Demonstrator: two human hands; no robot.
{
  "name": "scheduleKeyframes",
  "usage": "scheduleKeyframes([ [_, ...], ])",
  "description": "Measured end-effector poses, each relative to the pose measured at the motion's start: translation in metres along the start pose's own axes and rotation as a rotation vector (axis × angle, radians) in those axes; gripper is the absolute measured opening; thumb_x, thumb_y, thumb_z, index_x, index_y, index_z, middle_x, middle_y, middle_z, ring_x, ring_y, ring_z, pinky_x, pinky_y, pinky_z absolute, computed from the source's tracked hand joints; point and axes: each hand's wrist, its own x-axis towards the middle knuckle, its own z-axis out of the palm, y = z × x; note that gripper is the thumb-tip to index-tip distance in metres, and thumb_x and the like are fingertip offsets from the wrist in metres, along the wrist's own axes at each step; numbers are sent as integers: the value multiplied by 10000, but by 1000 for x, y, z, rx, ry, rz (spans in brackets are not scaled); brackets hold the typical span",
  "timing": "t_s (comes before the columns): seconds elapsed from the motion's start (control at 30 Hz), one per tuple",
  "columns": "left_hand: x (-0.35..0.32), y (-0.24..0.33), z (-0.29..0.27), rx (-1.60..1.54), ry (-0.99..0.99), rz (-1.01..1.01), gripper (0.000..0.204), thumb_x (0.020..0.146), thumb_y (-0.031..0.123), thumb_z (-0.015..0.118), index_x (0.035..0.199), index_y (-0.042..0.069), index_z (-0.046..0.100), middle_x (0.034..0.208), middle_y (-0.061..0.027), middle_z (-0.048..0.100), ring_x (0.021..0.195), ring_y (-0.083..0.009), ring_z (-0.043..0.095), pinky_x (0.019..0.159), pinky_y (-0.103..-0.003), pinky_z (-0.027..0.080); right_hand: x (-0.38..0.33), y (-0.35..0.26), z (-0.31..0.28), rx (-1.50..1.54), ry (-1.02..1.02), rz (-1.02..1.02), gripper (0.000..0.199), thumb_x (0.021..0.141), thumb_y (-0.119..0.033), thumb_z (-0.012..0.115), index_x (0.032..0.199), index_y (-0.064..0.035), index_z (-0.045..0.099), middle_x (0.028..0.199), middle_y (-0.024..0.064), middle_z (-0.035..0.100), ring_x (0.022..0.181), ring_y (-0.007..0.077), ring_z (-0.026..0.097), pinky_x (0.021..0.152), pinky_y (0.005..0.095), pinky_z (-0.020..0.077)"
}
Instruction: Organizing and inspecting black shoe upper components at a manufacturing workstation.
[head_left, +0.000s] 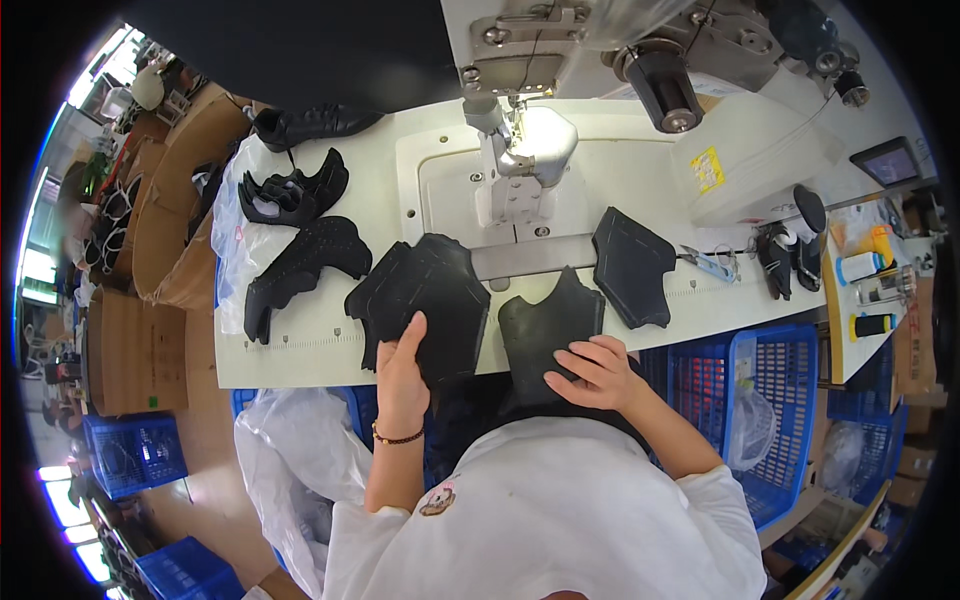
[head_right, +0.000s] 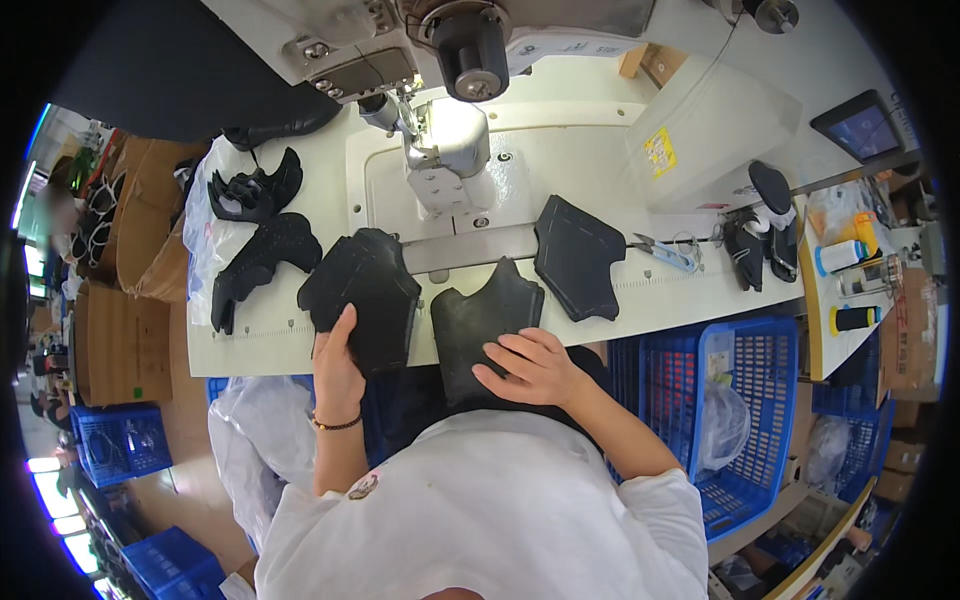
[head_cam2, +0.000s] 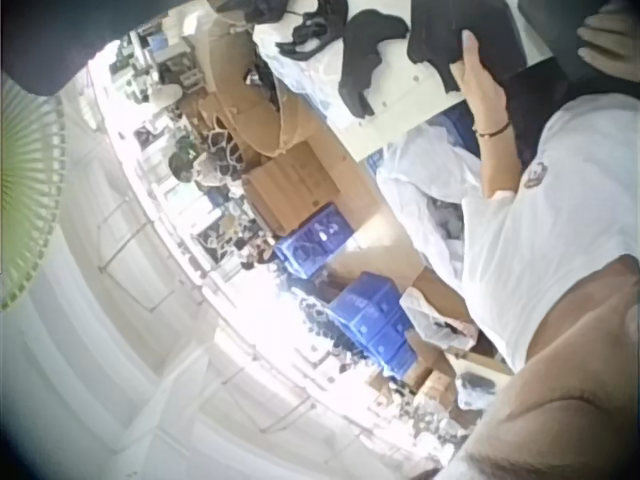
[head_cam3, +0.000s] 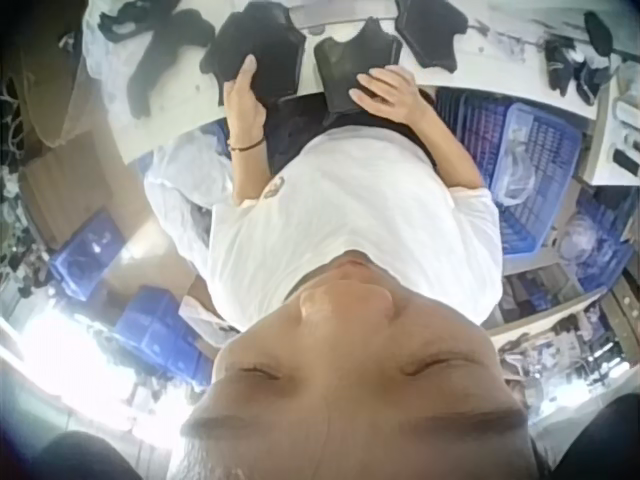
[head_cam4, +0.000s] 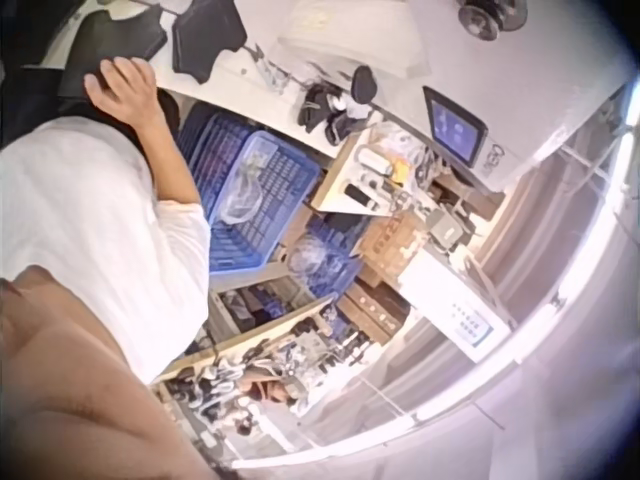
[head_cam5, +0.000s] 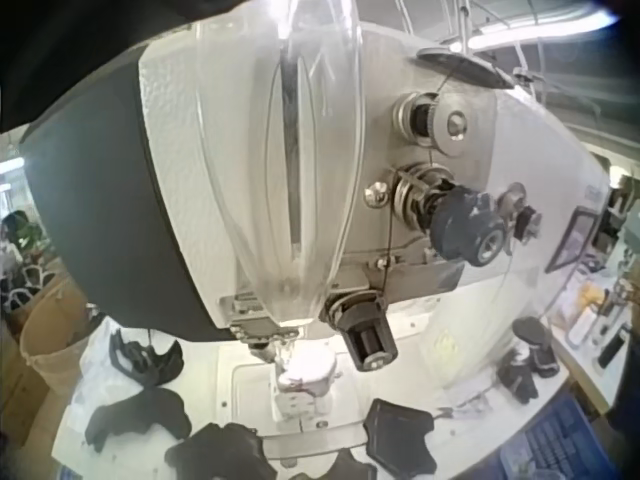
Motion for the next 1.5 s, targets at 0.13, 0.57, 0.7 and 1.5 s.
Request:
scheduleKeyframes([
  [0.13, -2, 5, -14, 23, 35, 17, 230, 860, 95, 521, 1039, -47, 543, 1008, -86, 596, 886, -149, 582, 758, -253, 468, -6, -4, 4, 20, -180, 20, 292, 657, -99, 580, 931, -190, 628, 988, 14, 577, 841, 148, 506, 775, 283, 372],
  [0.57, -11, 2, -19, 20, -18, -30, 284, 869, 78, 498, 1130, -30, 478, 1086, -103, 556, 953, -182, 563, 806, -284, 468, 5, -11, -18, 213, -241, 268, 440, 588, -310, 734, 984, -158, 615, 1076, 39, 543, 918, 211, 482, 803, 348, 345],
  [0.7, -11, 1, -19, 42, -23, -17, 275, 865, 73, 504, 1119, -33, 486, 1078, -104, 559, 940, -178, 567, 796, -283, 472, 8, -8, -26, 267, -47, 539, 319, 640, -186, 725, 928, -96, 621, 978, 72, 564, 870, 233, 505, 752, 336, 386],
  [1.5, -19, -12, 15, 323, -445, -148, 329, 848, 60, 537, 1158, -26, 465, 1098, -63, 539, 982, -112, 491, 853, -256, 401, 59, 4, -13, 1453, -160, 1331, 620, 816, -117, 600, 1296, 13, 229, 1176, 135, 436, 1104, 166, 437, 911, 290, 377],
])
